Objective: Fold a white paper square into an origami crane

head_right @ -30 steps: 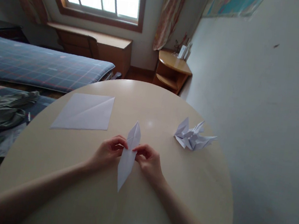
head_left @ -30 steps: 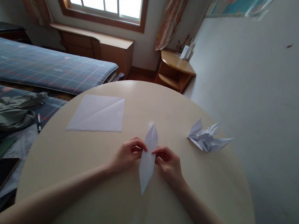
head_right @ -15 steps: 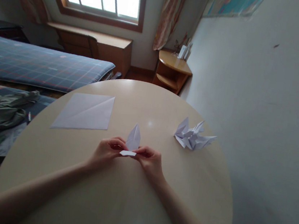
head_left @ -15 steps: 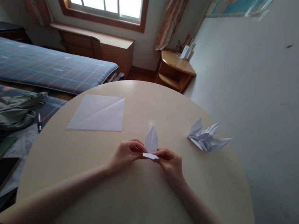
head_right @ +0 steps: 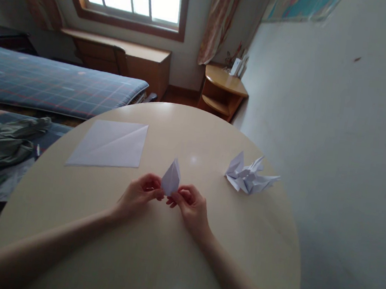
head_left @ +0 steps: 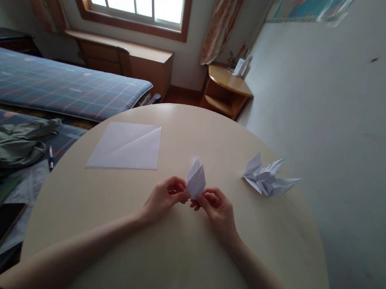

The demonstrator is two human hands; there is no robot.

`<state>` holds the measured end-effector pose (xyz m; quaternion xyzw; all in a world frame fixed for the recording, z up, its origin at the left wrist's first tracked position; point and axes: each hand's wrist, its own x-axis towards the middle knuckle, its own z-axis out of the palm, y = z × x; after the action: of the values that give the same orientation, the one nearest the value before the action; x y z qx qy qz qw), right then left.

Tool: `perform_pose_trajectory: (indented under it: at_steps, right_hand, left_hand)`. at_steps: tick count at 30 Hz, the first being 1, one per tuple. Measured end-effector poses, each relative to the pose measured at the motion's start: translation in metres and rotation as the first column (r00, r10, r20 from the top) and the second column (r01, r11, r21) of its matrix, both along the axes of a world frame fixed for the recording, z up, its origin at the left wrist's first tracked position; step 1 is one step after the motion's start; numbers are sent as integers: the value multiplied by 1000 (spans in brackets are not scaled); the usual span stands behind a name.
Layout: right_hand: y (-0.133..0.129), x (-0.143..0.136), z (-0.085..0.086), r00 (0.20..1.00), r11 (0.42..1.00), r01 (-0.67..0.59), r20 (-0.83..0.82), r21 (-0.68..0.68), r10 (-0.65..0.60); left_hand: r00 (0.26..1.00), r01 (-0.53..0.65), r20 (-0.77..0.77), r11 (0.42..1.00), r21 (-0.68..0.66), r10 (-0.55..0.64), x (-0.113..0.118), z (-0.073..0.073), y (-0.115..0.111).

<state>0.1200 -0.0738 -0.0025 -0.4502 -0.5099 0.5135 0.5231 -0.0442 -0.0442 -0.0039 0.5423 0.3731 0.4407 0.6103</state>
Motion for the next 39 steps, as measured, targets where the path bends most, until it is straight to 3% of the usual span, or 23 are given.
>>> perform_pose_trajectory:
  at_steps: [5, 12, 18, 28, 39]
  right_hand:
    - [1, -1, 0, 999, 999, -3, -51, -40, 1]
    - [4, 3, -8, 998, 998, -26, 62, -54, 29]
    - [3, 2, -7, 987, 998, -64, 146, 4, 63]
    - [6, -1, -12, 992, 997, 48, 118, -64, -40]
    - [5, -1, -10, 996, 997, -5, 85, -78, 12]
  left_hand:
    - [1000, 0, 10, 1000, -16, 0, 0, 0, 0]
    - [993, 91, -77, 996, -16, -92, 0, -9, 2]
    - [991, 66, -115, 997, -28, -68, 1, -9, -1]
    - [983, 127, -121, 987, -99, -139, 0, -4, -3]
    - [985, 30, -171, 999, -14, -32, 3, -4, -2]
